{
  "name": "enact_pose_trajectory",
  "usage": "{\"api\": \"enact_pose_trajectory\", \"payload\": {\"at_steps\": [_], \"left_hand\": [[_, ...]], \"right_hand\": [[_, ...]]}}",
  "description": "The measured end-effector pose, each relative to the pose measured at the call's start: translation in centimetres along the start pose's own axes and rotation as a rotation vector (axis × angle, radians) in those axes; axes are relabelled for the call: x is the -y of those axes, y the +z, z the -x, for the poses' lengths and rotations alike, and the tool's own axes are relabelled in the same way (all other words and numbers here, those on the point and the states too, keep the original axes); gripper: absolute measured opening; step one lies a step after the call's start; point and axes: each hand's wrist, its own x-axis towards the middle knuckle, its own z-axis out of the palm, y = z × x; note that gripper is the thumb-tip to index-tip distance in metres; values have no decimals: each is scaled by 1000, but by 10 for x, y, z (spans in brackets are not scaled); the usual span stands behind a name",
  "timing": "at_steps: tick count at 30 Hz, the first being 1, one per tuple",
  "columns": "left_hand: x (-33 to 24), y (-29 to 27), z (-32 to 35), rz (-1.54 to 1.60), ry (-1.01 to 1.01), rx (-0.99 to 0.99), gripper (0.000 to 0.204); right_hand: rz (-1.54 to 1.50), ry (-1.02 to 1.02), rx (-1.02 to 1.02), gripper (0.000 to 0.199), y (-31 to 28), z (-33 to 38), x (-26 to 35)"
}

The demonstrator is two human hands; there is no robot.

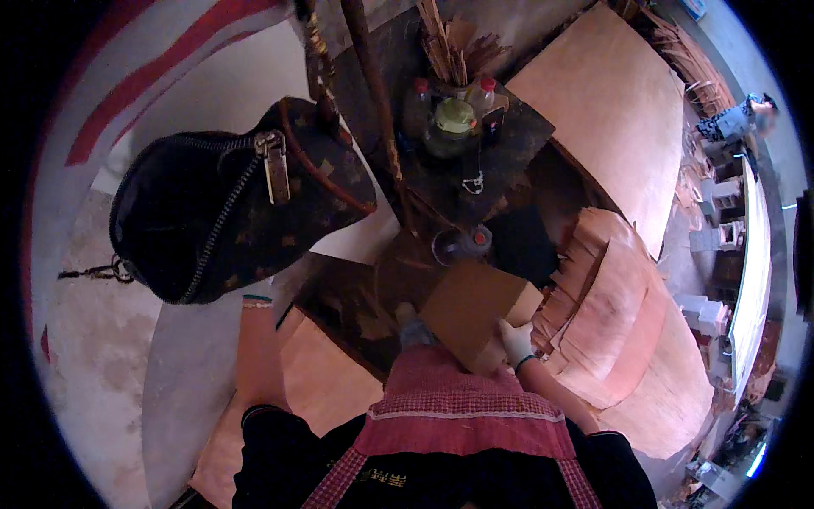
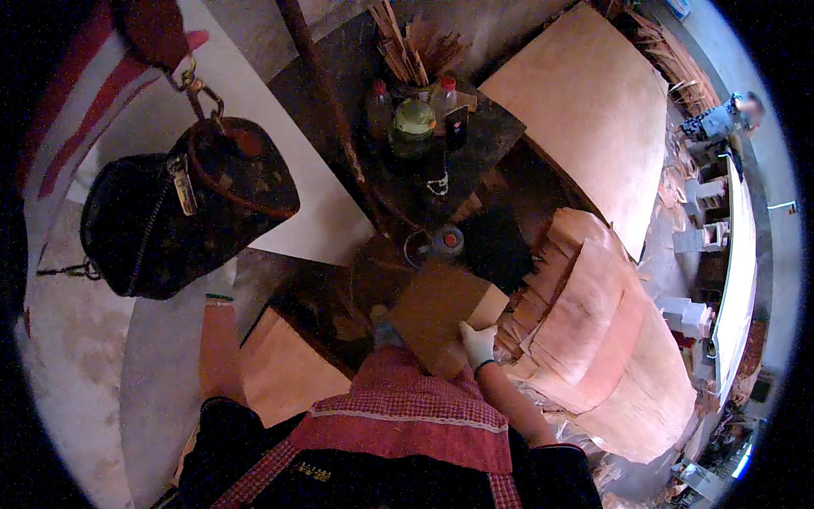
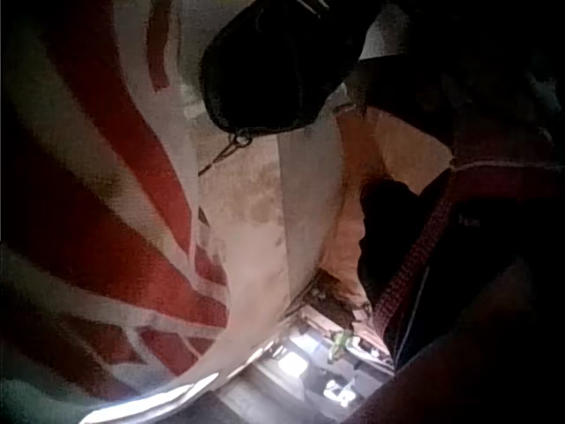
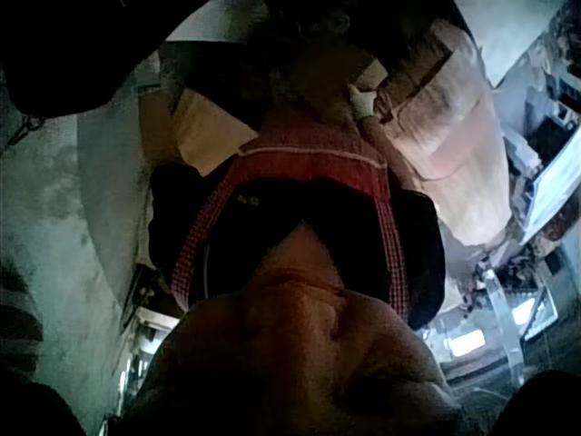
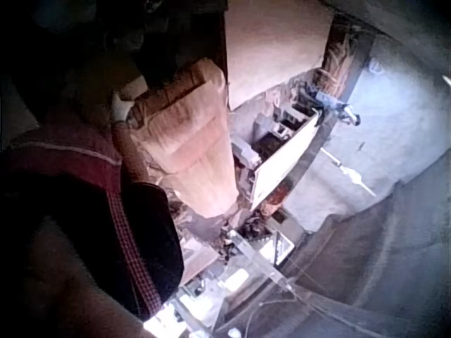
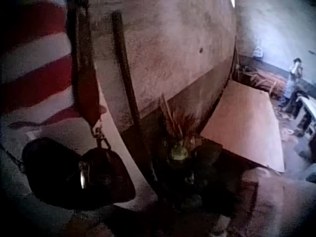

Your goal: The person closes the lid of a cardboard box containing a black item and then picks up a long wooden stick from a corner.

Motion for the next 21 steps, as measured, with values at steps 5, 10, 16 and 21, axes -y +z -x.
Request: {"api": "enact_pose_trajectory", "payload": {"at_steps": [5, 10, 16, 21], "left_hand": [[-5, -19, 14, 0, -152, 112, 51], [-46, -35, 50, 101, -557, 347, 52], [-211, -65, 37, 590, -320, 671, 51], [-311, -32, -99, 803, -96, 94, 69]], "right_hand": [[1, 53, 40, 79, 0, -3, 13], [84, -18, 34, 77, 9, -15, 10], [247, -151, 58, 90, 0, -7, 28], [378, -169, 99, 101, -15, 0, 31]]}}
